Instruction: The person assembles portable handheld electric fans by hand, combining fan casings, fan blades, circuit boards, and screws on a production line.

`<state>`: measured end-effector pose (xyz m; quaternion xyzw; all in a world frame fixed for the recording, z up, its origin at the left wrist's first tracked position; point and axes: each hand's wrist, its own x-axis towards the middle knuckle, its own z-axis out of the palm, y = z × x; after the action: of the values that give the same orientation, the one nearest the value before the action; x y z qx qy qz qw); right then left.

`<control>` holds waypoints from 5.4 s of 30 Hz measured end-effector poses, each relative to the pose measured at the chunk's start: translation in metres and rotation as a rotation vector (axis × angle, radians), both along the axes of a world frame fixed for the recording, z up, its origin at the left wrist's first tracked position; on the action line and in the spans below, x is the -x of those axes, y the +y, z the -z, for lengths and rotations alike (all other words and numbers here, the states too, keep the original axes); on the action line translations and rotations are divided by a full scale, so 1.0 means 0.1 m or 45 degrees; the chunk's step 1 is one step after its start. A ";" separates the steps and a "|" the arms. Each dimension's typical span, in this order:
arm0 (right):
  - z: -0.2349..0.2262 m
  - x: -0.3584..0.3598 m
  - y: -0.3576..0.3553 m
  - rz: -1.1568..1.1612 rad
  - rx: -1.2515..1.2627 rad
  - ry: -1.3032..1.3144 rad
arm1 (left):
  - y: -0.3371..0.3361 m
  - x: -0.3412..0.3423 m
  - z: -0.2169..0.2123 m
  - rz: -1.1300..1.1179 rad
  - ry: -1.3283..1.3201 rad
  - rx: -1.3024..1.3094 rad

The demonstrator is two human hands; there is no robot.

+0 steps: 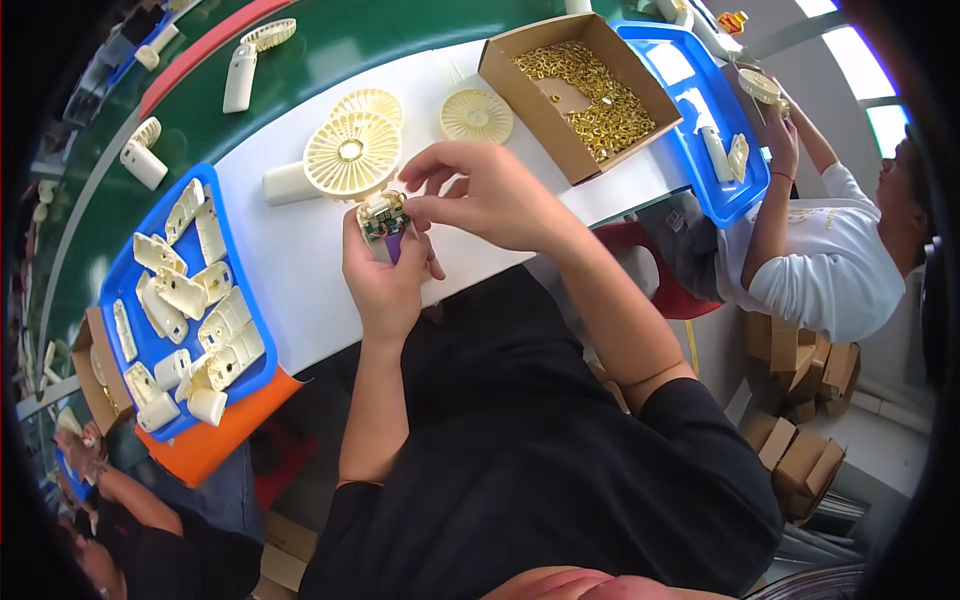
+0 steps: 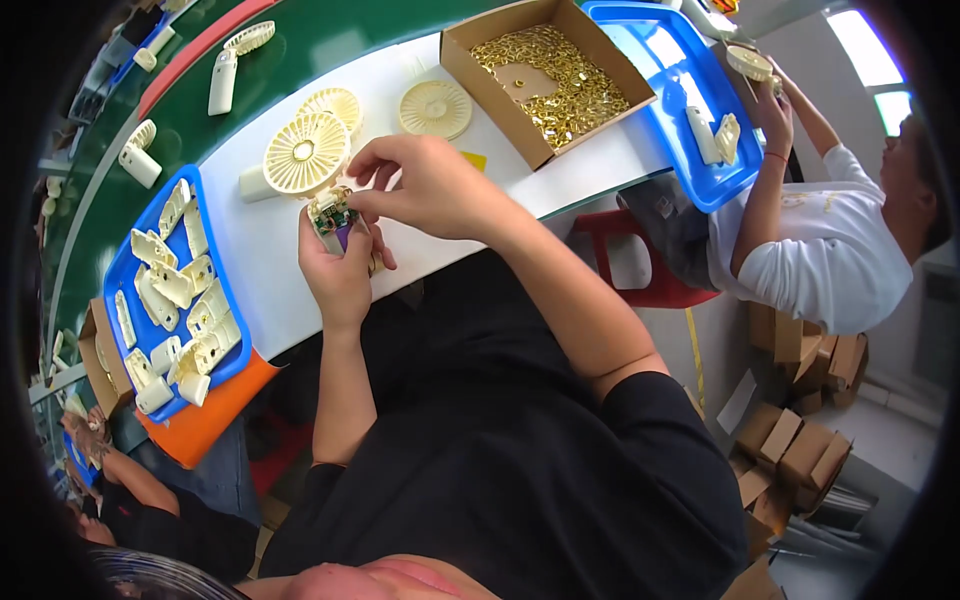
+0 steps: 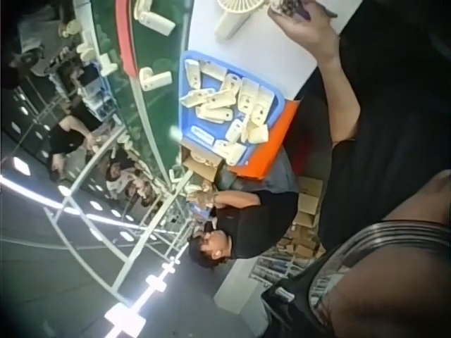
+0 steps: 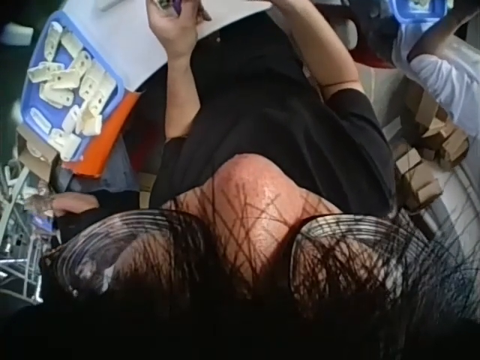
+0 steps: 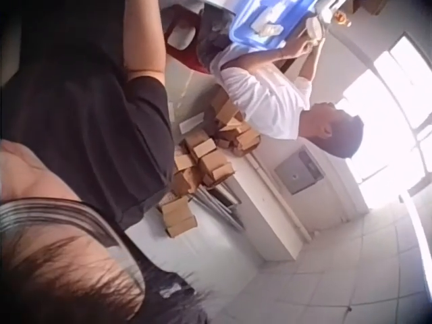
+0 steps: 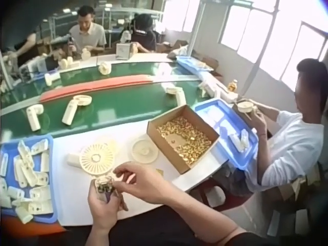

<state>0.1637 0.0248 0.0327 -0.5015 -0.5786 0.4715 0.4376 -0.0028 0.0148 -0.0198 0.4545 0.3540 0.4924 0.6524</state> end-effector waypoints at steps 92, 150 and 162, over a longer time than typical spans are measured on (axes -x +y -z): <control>-0.86 0.55 0.58 -1.327 -0.411 -1.312 | -0.03 0.79 -0.69 0.764 0.601 0.169; 0.14 0.16 -0.38 -0.195 -0.611 -1.342 | 0.29 0.58 -0.03 -0.386 -0.435 -0.057; 0.03 0.37 -0.23 0.127 0.067 0.440 | 0.29 0.42 -0.02 -0.481 -0.334 -0.106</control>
<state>0.1271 0.0014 0.0294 -0.4524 -0.4567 0.5434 0.5399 -0.0452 0.0440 -0.0182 0.3389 0.3243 0.6747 0.5699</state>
